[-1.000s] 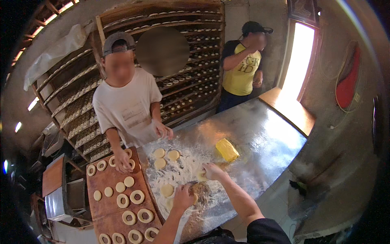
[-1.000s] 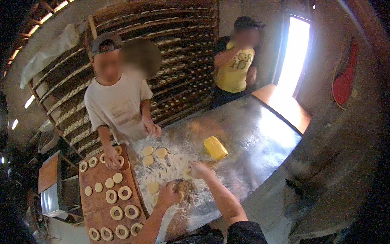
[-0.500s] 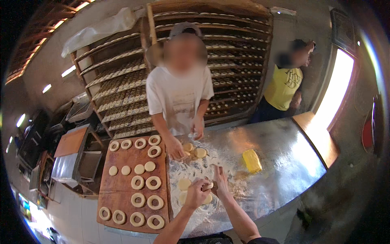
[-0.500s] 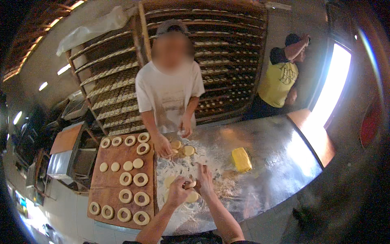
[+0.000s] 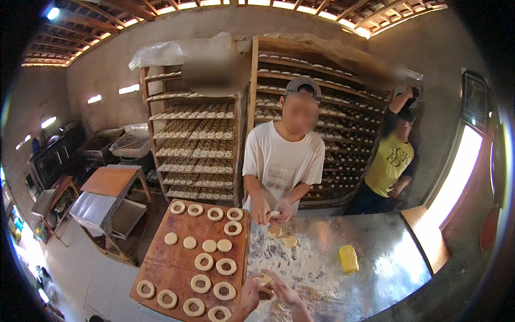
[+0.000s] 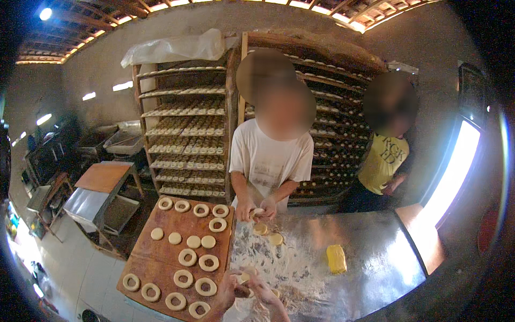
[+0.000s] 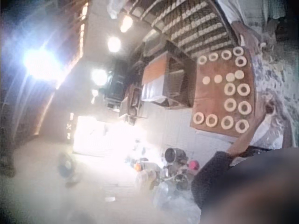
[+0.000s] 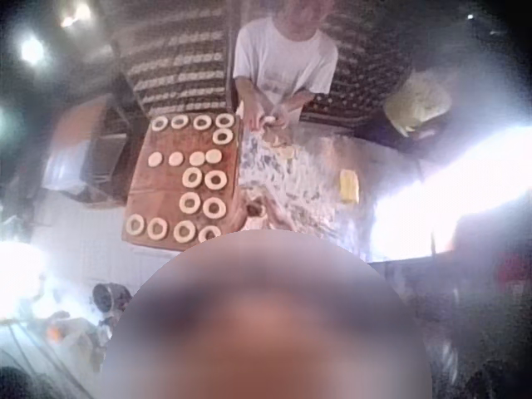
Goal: The person shapes small dough pieces into ring shapes by hand and places them on a wooden board. Another person works alongside at the same table, also shaping dough. The shaped dough rings are arranged in rows on the board.
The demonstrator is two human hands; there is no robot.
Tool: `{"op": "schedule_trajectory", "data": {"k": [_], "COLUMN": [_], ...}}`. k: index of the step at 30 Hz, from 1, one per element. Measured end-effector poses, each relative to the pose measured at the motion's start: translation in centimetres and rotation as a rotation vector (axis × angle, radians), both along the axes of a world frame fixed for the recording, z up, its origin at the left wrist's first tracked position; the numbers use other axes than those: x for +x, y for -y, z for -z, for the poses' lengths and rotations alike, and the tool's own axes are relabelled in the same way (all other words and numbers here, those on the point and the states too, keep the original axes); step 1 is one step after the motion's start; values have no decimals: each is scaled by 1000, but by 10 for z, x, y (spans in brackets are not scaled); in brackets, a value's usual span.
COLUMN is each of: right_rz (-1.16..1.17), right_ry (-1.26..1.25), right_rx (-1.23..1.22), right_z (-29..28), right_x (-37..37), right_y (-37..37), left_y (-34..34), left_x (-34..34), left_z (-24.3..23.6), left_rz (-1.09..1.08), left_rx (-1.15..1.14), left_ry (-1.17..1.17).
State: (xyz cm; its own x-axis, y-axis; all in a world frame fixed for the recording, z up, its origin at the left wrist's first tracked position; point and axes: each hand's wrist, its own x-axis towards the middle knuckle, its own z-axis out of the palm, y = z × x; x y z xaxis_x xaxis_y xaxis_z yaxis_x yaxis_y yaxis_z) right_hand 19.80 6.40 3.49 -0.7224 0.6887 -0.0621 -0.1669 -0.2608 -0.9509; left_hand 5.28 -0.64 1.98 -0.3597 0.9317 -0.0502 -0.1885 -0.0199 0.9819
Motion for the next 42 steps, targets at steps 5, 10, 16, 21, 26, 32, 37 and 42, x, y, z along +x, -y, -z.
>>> {"op": "schedule_trajectory", "data": {"k": [5, 10, 16, 21, 26, 32, 37, 42], "right_rz": [10, 88, 98, 65, 13, -131, -62, 188], "right_ry": [238, -427, -631, -5, 84, -36, 295, 946], "right_rx": [187, -450, -427, 226, 397, -146, 21, 861], "right_z": [14, 23, 39, 37, 2, -10, -14, -22], "right_x": [-58, -102, -154, -198, -223, -255, -315, -320], "right_y": [16, 39, 53, 67, 78, 77, 74, 72], "left_y": [23, 37, 65, 85, 96, 105, 81, 95], "left_x": [-35, -88, -131, -169, -193, -222, -265, -313], "left_z": [28, 26, -25, -29, -24, -27, -22, -8], "left_rz": [-170, -148, -241, -190, -195, -233, -304, -341], "left_rx": [175, 39, 100, -14, -81, -121, -326, -600], "left_ry": [-884, -742, -577, -646, -651, -537, -674, -1225]}}
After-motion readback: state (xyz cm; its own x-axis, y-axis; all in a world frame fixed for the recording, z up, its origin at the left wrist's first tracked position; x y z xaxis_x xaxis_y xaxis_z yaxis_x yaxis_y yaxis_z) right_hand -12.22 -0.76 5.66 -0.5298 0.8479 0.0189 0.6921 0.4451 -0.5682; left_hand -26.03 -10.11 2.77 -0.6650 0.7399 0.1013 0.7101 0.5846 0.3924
